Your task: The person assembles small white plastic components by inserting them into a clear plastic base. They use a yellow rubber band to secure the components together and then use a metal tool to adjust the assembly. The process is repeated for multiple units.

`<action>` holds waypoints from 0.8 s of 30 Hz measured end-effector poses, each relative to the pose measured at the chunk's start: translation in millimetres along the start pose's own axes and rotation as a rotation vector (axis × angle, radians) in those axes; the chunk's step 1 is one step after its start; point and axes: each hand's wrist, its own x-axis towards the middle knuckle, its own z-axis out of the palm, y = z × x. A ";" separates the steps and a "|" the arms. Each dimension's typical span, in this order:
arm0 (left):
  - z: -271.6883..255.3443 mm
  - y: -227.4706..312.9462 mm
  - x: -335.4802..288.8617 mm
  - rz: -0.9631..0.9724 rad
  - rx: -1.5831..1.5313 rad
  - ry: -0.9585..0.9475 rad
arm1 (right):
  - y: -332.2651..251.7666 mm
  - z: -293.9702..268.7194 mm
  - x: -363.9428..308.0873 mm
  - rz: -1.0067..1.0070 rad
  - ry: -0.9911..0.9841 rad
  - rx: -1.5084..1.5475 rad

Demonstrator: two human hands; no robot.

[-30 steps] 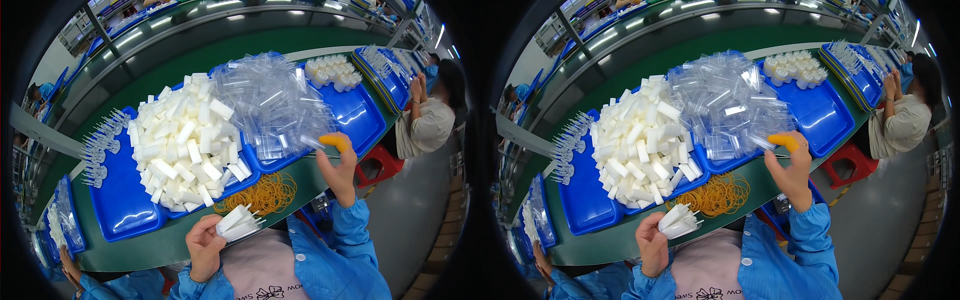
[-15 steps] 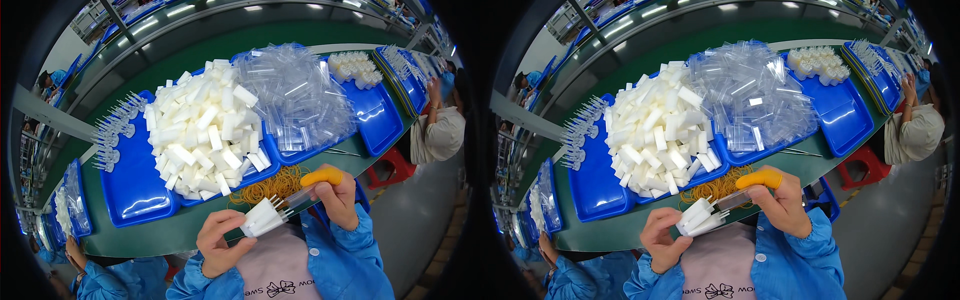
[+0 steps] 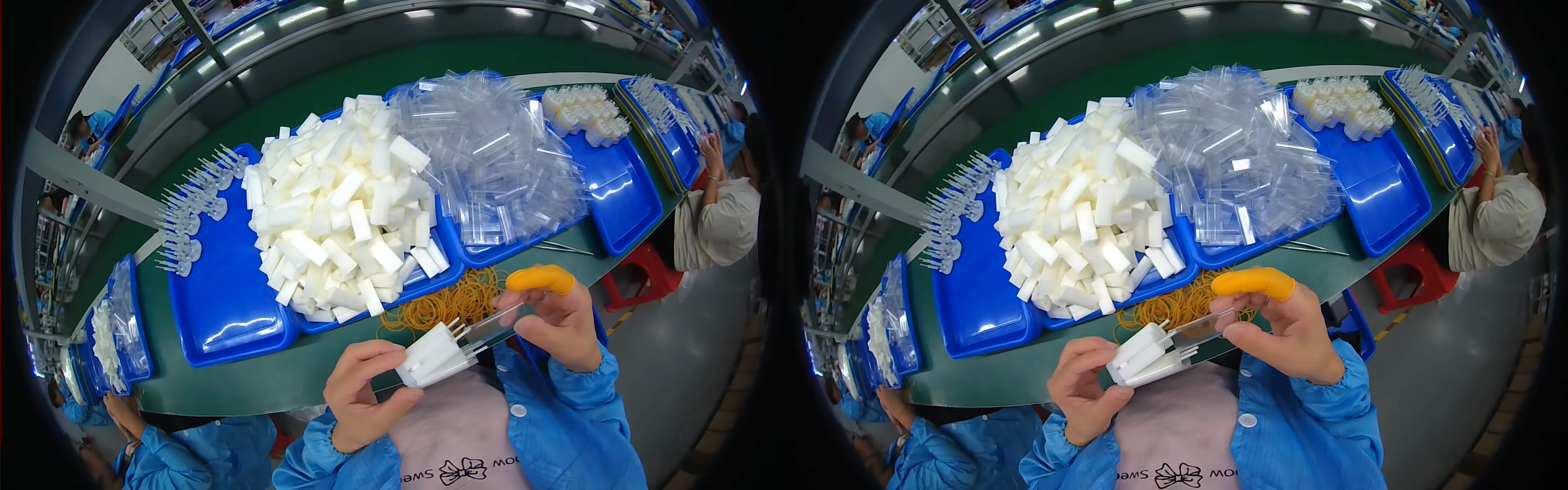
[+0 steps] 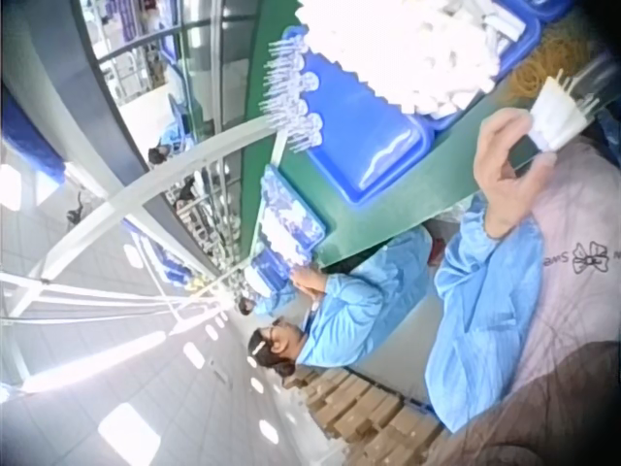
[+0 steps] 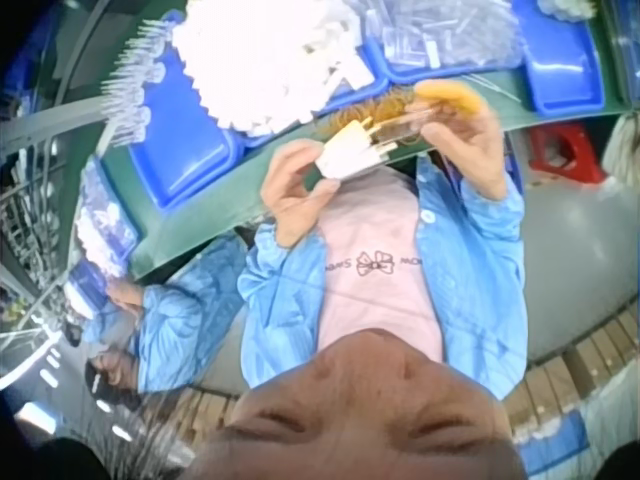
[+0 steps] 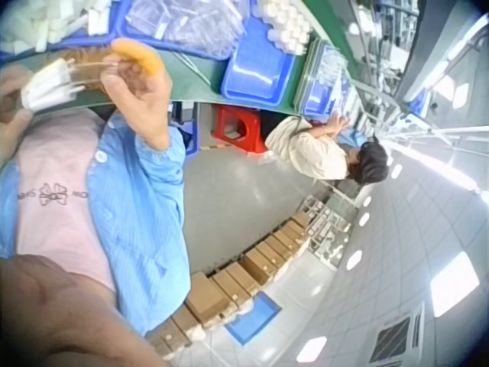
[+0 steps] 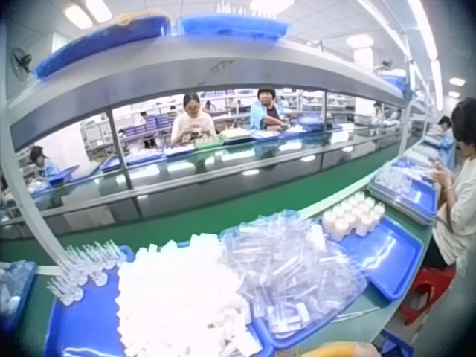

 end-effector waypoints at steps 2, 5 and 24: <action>-0.3 -1.5 -0.5 -0.002 0.016 -0.020 | 0.0 0.6 0.2 -0.004 -0.021 -0.013; -1.2 -0.4 -1.8 0.038 0.079 -0.031 | 1.0 3.3 2.8 -0.012 -0.060 -0.013; 0.8 14.9 24.8 0.291 0.568 -0.349 | -12.3 -2.1 25.8 0.037 -0.183 -0.177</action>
